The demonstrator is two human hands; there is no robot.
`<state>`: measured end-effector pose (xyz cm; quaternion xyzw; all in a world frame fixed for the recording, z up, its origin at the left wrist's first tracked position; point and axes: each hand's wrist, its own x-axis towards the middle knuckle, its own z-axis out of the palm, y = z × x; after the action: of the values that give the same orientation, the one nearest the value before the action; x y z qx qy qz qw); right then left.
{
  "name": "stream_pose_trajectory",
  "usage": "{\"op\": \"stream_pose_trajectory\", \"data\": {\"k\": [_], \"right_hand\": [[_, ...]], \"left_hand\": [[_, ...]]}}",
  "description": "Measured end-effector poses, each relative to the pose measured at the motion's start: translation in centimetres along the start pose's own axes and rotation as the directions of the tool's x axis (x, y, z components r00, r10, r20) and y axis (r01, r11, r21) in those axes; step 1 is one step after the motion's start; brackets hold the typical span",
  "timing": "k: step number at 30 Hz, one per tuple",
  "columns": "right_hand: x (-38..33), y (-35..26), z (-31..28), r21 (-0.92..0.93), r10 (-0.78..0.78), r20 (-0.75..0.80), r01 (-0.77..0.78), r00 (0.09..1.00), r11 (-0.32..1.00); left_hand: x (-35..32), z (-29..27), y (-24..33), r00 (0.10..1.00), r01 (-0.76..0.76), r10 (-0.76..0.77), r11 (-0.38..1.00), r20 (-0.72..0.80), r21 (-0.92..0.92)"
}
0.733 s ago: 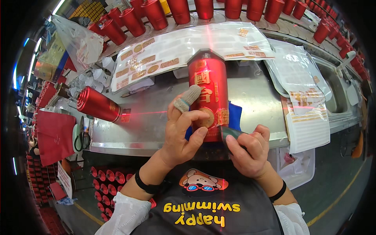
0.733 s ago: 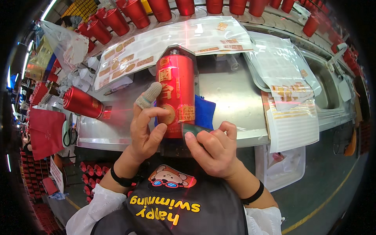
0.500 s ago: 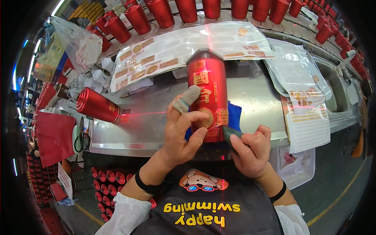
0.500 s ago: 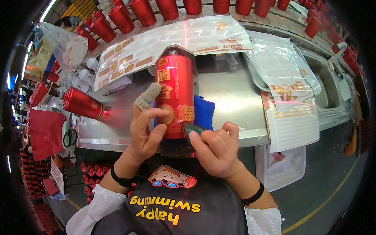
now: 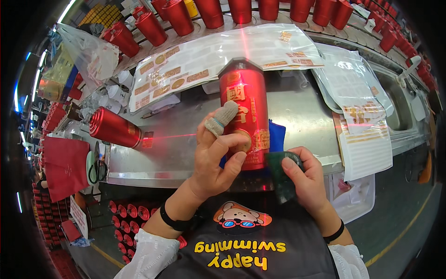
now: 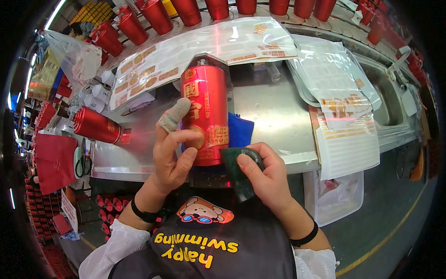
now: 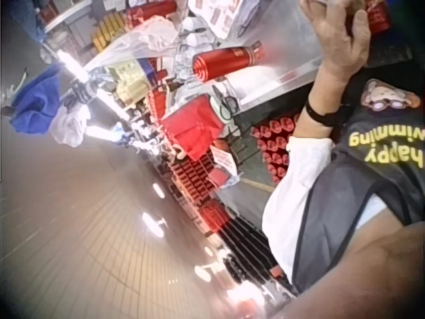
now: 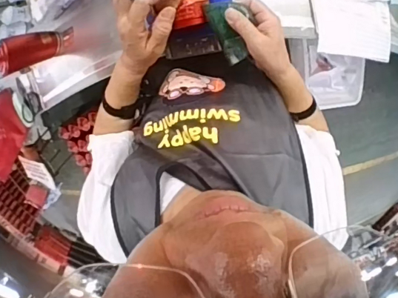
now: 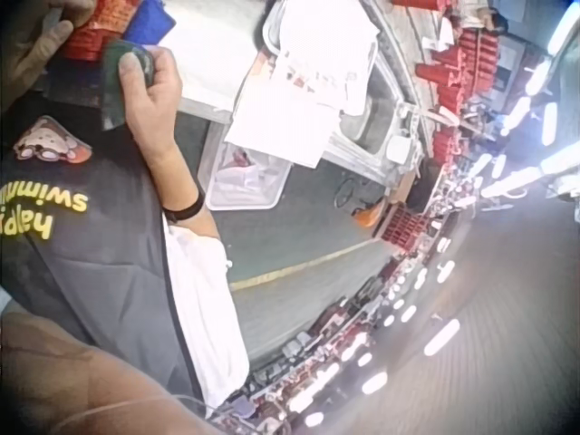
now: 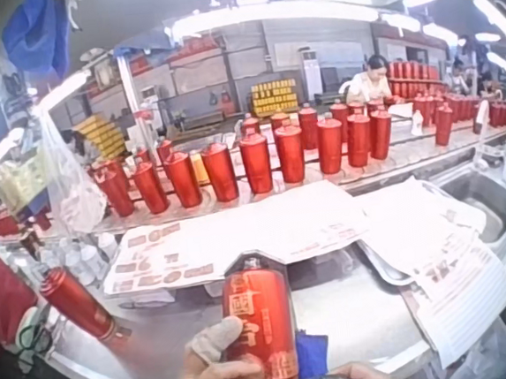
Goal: Applying a decorative gold label to a red cylindrical container on a production line.
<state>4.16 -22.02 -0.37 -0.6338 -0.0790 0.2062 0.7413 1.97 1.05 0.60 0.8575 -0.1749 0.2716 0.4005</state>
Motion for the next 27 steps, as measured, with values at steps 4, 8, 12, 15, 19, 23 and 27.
{"op": "stream_pose_trajectory", "data": {"k": [4, 8, 12, 15, 19, 23, 27], "right_hand": [[0.2, 0.6, 0.1, 0.14, 0.069, 0.016, -0.071, 0.997, 0.988], [0.1, 0.7, 0.4, 0.194, 0.067, 0.046, -0.075, 0.997, 0.978], [0.1, 0.9, 0.4, 0.205, 0.069, 0.06, -0.08, 0.996, 0.975], [0.1, 1.0, 0.3, 0.211, 0.052, 0.075, -0.066, 0.996, 0.975], [0.0, 1.1, 0.2, 0.235, 0.048, 0.095, -0.069, 0.994, 0.97], [-0.2, 1.3, 0.1, 0.249, 0.051, 0.103, -0.075, 0.993, 0.966], [-0.4, 1.6, 0.0, 0.264, 0.084, 0.09, -0.105, 0.992, 0.959]], "left_hand": [[0.3, -0.1, 0.1, 0.999, -0.025, 0.024, 0.999, 0.028, 0.021], [0.6, -0.1, 0.5, 0.998, -0.032, 0.03, 0.998, 0.05, 0.056], [1.3, -0.3, 0.6, 0.994, -0.063, 0.055, 0.995, 0.097, 0.08], [1.4, -0.3, 0.6, 0.985, -0.097, 0.082, 0.991, 0.154, 0.095], [1.8, -0.4, 1.1, 0.976, -0.101, 0.068, 0.983, 0.208, 0.155], [2.1, -0.4, 1.2, 0.97, -0.116, 0.076, 0.979, 0.229, 0.166], [2.2, -0.3, 1.2, 0.972, -0.117, 0.081, 0.981, 0.22, 0.156]]}}
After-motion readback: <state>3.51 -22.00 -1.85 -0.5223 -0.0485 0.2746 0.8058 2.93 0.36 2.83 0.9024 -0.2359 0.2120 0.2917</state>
